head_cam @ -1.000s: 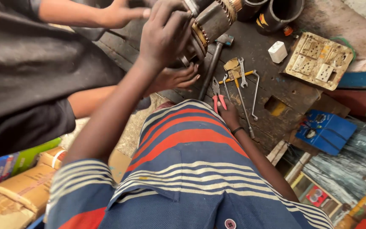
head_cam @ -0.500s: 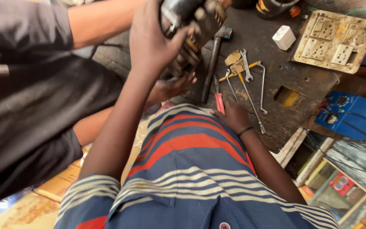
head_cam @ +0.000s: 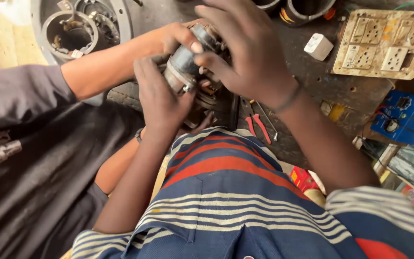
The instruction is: Disassembling and inspecting a motorcycle starter motor on a workbench using various tools.
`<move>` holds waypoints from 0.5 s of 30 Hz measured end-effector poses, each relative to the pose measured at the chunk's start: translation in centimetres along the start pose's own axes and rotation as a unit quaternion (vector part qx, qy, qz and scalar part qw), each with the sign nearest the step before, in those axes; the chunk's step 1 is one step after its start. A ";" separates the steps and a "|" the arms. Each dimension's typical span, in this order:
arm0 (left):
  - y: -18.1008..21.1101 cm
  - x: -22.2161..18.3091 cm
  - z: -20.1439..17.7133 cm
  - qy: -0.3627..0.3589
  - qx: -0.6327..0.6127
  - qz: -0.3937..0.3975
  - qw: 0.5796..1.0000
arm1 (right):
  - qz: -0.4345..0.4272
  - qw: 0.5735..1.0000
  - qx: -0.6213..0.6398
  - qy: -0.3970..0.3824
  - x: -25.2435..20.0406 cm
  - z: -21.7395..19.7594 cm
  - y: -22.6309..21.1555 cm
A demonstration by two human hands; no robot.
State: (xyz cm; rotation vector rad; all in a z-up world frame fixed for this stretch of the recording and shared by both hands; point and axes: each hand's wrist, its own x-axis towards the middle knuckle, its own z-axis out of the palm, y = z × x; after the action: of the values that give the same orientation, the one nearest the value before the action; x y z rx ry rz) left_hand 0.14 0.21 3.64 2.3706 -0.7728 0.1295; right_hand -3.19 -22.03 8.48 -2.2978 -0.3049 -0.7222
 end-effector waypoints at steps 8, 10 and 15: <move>-0.7 0.4 0.1 -0.012 -0.023 -0.014 1.000 | 0.071 0.996 0.028 -0.042 -1.2 5.9 3.0; -0.6 0.5 -0.3 -0.023 -0.040 -0.025 0.999 | 0.075 0.997 0.029 -0.012 -1.3 6.1 2.7; -0.2 0.5 -0.7 -0.078 -0.046 -0.065 0.994 | 0.077 0.996 0.015 0.044 -2.3 6.1 2.4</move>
State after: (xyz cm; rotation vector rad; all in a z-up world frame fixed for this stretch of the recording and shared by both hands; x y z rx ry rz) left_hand 0.70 0.51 4.26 2.3545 -0.6786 -0.1444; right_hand -1.60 -19.65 2.14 -2.2251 -0.0969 -0.7325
